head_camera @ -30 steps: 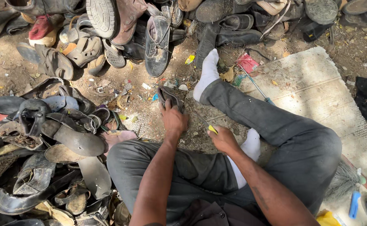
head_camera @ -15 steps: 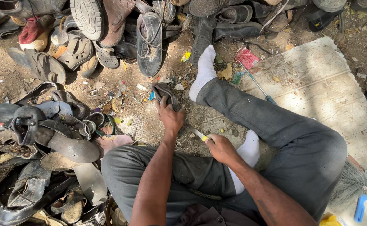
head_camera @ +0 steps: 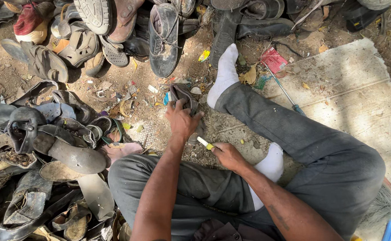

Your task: The person sits on the ground and uses a knife to scrape and trim old shoe soles, handling several different soles and pieces of footwear.

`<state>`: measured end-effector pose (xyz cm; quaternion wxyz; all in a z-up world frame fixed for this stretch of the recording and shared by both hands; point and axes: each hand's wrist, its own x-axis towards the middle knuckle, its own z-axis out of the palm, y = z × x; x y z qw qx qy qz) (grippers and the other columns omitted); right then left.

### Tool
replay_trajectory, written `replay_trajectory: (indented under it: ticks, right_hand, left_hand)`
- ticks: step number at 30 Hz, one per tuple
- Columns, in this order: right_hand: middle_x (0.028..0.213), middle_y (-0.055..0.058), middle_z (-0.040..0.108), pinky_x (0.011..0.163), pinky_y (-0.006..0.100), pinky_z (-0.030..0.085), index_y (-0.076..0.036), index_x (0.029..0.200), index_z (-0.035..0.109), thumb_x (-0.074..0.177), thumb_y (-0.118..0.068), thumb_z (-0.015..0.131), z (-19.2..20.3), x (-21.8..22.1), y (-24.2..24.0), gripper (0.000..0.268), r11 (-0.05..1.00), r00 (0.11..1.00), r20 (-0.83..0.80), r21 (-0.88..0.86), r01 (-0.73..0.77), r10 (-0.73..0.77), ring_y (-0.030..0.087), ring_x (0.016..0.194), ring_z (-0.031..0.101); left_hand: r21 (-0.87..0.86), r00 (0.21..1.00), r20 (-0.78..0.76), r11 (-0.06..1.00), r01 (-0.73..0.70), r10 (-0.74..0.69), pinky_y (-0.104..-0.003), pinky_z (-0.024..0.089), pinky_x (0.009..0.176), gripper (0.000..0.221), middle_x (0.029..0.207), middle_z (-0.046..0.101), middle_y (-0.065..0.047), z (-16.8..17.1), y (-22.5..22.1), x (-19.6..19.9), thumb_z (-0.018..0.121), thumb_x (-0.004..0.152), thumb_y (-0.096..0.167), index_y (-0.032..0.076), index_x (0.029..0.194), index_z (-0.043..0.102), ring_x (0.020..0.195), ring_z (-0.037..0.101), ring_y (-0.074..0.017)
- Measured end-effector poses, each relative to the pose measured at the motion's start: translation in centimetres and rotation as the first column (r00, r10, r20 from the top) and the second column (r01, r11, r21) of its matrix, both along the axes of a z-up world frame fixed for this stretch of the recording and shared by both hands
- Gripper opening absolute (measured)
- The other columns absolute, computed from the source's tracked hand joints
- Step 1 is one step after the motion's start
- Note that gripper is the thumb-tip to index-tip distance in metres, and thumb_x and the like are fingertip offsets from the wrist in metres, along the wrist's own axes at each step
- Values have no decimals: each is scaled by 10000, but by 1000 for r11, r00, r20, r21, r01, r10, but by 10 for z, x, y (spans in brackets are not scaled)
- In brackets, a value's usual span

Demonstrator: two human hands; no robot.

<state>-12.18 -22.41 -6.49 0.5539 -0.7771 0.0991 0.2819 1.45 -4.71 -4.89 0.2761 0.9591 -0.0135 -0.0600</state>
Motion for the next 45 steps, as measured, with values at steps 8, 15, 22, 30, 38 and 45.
replay_trajectory:
  ticks: [8, 15, 22, 30, 38, 45]
  right_hand:
    - [569, 72, 478, 518, 373, 404, 42, 854, 677, 1055, -198, 604, 1, 3, 10, 321, 997, 993, 117, -78, -15, 24, 163, 513, 453]
    - [548, 31, 523, 467, 364, 422, 0, 798, 620, 994, -143, 584, 44, -49, 30, 245, 996, 970, 237, -64, 63, -46, 124, 462, 537]
    - [557, 47, 546, 332, 317, 295, 13, 906, 682, 1021, -146, 552, 41, -15, 62, 236, 922, 931, -203, 186, 340, -303, 118, 360, 426]
    - [572, 88, 619, 324, 340, 398, 50, 925, 697, 1017, -120, 546, 51, -43, 55, 245, 938, 938, -162, 118, 326, -306, 170, 341, 529]
    - [688, 164, 680, 597, 441, 504, -30, 1164, 744, 937, -178, 641, 7, -14, 8, 290, 947, 954, 269, -252, 199, -129, 267, 568, 640]
    - [759, 99, 698, 561, 434, 479, -136, 1312, 675, 995, -235, 612, 0, 5, -11, 338, 926, 1000, -15, -377, 12, -19, 223, 574, 567]
  left_hand:
    - [-153, 977, 205, 988, -25, 57, -570, 211, 1209, 325, 1364, 563, -50, -18, -9, 0, 904, 730, 300, 13, 851, 809, 1451, 243, -438]
    - [-216, 983, 114, 969, -119, 146, -548, 214, 1204, 264, 1379, 537, -48, -22, -18, 0, 883, 741, 265, 16, 743, 795, 1452, 244, -394]
    - [-243, 961, 215, 962, -120, 174, -570, 231, 1201, 216, 1349, 569, -55, -33, -21, -1, 862, 760, 202, 3, 801, 788, 1447, 299, -397]
    - [-284, 903, 263, 921, -266, 341, -592, 251, 1187, 192, 1378, 546, -79, -52, -45, 10, 845, 776, 166, -8, 817, 777, 1435, 295, -397]
    - [319, 969, -246, 946, 57, 24, -621, 155, 1139, 591, 1560, 342, -157, 42, -21, 21, 661, 878, 667, 108, 962, 833, 1439, 152, -436]
    - [543, 900, -115, 732, 412, -421, -540, 278, 1132, 604, 1303, 538, -95, 53, 24, 23, 628, 861, 636, 135, 1175, 754, 1279, 405, -310]
